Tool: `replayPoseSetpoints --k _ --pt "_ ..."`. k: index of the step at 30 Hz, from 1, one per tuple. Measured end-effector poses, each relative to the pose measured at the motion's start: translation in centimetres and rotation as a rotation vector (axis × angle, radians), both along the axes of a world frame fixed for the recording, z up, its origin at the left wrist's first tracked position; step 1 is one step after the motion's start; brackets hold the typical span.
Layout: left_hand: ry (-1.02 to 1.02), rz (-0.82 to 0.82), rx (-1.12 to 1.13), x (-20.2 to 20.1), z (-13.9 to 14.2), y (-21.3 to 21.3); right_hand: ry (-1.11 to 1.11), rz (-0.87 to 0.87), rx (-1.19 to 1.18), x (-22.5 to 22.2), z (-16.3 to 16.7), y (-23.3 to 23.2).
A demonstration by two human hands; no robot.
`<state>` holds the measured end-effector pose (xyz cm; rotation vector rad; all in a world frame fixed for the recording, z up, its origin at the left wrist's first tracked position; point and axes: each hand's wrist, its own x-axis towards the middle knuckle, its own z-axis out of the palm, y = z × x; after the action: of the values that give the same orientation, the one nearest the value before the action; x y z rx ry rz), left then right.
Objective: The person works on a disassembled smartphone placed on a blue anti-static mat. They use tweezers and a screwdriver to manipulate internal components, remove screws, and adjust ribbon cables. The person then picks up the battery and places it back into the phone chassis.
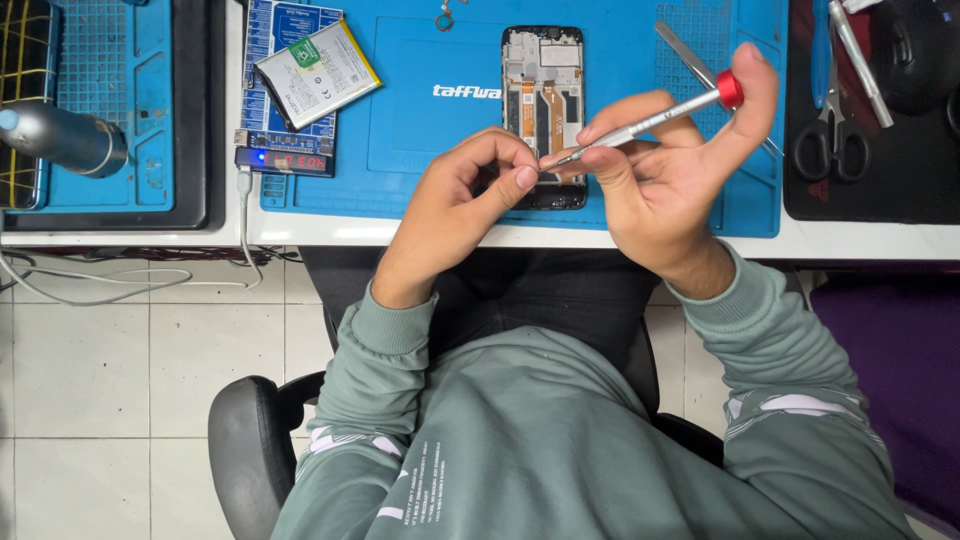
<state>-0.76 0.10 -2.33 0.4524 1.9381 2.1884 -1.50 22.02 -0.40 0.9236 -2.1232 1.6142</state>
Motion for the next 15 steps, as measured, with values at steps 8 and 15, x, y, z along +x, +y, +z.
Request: replayPoseSetpoints --k 8,15 --pt "0.088 -0.045 0.026 -0.26 -0.23 -0.10 -0.012 0.022 -0.052 -0.10 -0.54 0.15" --pt "0.104 -0.064 0.028 -0.52 -0.21 -0.15 -0.025 0.035 -0.069 -0.13 -0.38 0.06"
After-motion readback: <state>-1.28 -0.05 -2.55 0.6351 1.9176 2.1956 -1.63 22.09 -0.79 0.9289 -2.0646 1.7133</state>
